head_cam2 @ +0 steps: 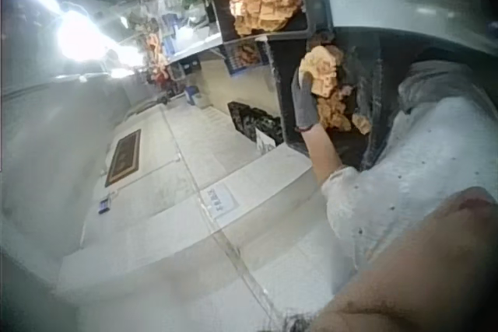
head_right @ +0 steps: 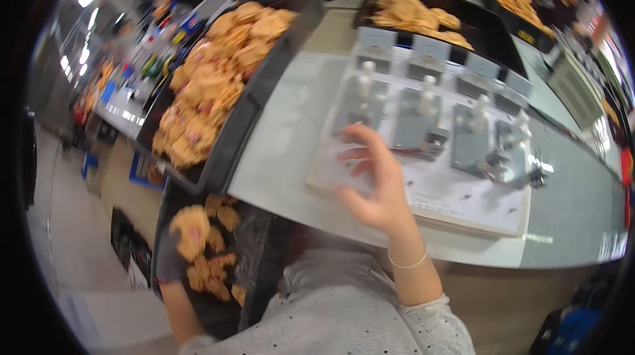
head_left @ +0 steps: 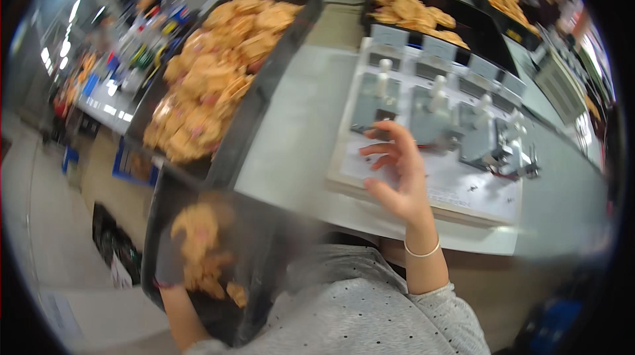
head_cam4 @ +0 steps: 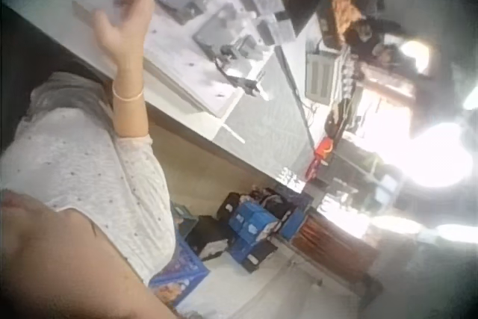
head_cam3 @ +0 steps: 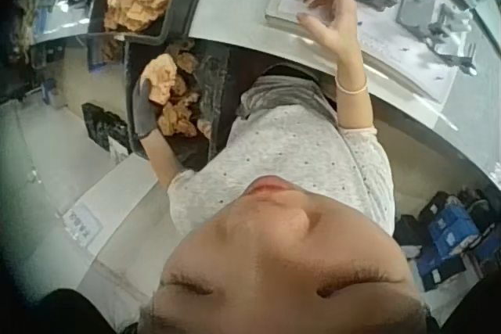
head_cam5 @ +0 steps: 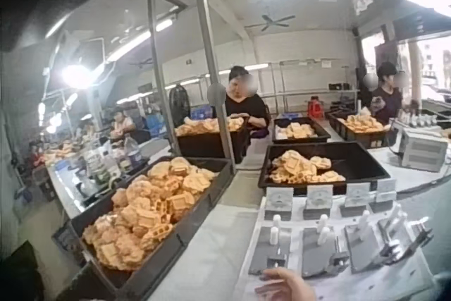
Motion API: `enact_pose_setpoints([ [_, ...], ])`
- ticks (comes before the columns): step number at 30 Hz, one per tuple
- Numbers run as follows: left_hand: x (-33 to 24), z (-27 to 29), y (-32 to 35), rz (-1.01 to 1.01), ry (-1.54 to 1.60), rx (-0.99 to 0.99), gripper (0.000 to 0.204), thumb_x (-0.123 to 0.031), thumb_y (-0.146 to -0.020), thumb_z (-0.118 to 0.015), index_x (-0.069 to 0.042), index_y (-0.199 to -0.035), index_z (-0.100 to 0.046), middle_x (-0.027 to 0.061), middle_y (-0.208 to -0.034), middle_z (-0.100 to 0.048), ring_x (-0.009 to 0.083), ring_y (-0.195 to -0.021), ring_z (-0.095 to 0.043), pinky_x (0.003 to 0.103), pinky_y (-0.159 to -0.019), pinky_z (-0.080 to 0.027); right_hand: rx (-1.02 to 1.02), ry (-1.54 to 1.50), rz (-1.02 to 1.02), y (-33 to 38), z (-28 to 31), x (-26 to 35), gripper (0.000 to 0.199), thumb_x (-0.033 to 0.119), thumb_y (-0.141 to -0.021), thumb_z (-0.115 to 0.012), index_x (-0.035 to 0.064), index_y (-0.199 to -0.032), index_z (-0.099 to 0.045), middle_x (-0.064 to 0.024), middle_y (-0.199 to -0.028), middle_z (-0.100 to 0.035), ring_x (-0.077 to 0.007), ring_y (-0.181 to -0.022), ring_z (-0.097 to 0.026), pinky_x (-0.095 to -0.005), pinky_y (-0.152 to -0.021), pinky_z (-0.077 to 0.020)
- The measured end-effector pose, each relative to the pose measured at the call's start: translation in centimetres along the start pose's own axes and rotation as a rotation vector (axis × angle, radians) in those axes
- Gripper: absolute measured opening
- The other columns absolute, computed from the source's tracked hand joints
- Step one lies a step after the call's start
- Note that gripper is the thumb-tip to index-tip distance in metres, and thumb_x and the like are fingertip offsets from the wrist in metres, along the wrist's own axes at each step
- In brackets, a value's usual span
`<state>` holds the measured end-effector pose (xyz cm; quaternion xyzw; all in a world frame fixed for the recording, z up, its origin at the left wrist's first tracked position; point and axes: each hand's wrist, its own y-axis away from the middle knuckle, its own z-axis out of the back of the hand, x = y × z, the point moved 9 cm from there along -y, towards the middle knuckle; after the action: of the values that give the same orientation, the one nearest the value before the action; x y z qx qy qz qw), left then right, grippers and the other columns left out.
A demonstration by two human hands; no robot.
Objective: Testing electronic component assemblies using a specialized testing jig at a factory station.
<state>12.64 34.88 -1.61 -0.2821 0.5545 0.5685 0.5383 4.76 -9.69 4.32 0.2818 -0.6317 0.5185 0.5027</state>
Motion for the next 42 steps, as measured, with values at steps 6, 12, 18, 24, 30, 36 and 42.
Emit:
enact_pose_setpoints([
  [6,-10.3,-11.6,-1.5,-0.136,0.79,0.241,0.056,-0.03,-0.09,-0.059,0.001,-0.134,-0.043,0.0136,-0.117,-0.058,0.0229,-0.097,-0.061,0.033,-0.076,-0.052,-0.071,0.008,0.02,0.0,-0.3,-0.1,0.069,0.005,-0.063,-0.062,0.0025,-0.13,-0.047,-0.0138,-0.116,-0.06,-0.0184,-0.089,-0.064,-0.0273,-0.072,-0.0452],
  [12,-12.2,-17.5,-3.3,-0.091,0.846,0.35,0.045,-0.026,-0.087,-0.065,0.0,-0.121,-0.052,0.0124,-0.105,-0.061,0.0206,-0.09,-0.062,0.027,-0.065,-0.05,-0.049,0.018,0.036,0.0,-0.6,0.8,0.066,0.005,-0.064,-0.063,0.0021,-0.128,-0.048,-0.0137,-0.115,-0.06,-0.0178,-0.087,-0.064,-0.0277,-0.072,-0.0458],
  [18,-21.4,-16.5,1.0,-0.896,-0.147,0.031,0.078,-0.006,-0.067,-0.082,-0.004,-0.134,-0.042,0.0082,-0.11,-0.059,0.0152,-0.1,-0.059,0.031,-0.091,-0.048,-0.062,0.059,0.052,0.2,-0.2,0.6,0.066,0.005,-0.064,-0.063,0.0027,-0.128,-0.048,-0.0142,-0.116,-0.06,-0.0188,-0.086,-0.065,-0.0282,-0.071,-0.0462],
  [24,-21.9,-16.2,1.6,-1.053,0.023,0.093,0.068,-0.011,-0.065,-0.088,-0.007,-0.114,-0.042,0.009,-0.103,-0.061,0.0162,-0.093,-0.062,0.035,-0.089,-0.051,-0.058,0.057,0.061,0.1,-0.4,0.9,0.065,0.005,-0.063,-0.063,0.0027,-0.127,-0.048,-0.0133,-0.115,-0.061,-0.0189,-0.086,-0.065,-0.028,-0.07,-0.046],
  [30,-22.6,-17.9,1.6,-1.139,0.145,0.168,0.065,-0.019,-0.069,-0.086,-0.007,-0.115,-0.043,0.0084,-0.1,-0.059,0.0174,-0.09,-0.061,0.033,-0.083,-0.052,-0.054,0.079,0.064,0.1,-0.1,0.8,0.067,0.006,-0.064,-0.064,0.0029,-0.128,-0.047,-0.0131,-0.114,-0.06,-0.0194,-0.087,-0.065,-0.0282,-0.07,-0.0461],
  [36,-27.3,-19.6,-2.0,-1.56,-0.13,-0.148,0.048,-0.028,-0.093,-0.055,0.001,-0.13,-0.045,0.0114,-0.116,-0.054,0.022,-0.108,-0.056,0.035,-0.09,-0.049,-0.032,0.108,0.075,0.1,-0.5,1.2,0.067,0.007,-0.064,-0.066,0.0031,-0.128,-0.047,-0.0144,-0.115,-0.06,-0.0235,-0.089,-0.065,-0.032,-0.073,-0.0496],
  [42,-31.4,-37.3,-13.7,-1.403,-1.135,0.645,0.022,-0.019,-0.088,-0.054,-0.012,-0.104,-0.067,0.0134,-0.095,-0.06,0.0245,-0.096,-0.061,0.032,-0.081,-0.048,-0.019,0.131,0.082,0.1,-0.7,1.4,0.067,0.008,-0.065,-0.067,0.0035,-0.129,-0.047,-0.0152,-0.117,-0.06,-0.0236,-0.09,-0.066,-0.0325,-0.074,-0.0501],
])
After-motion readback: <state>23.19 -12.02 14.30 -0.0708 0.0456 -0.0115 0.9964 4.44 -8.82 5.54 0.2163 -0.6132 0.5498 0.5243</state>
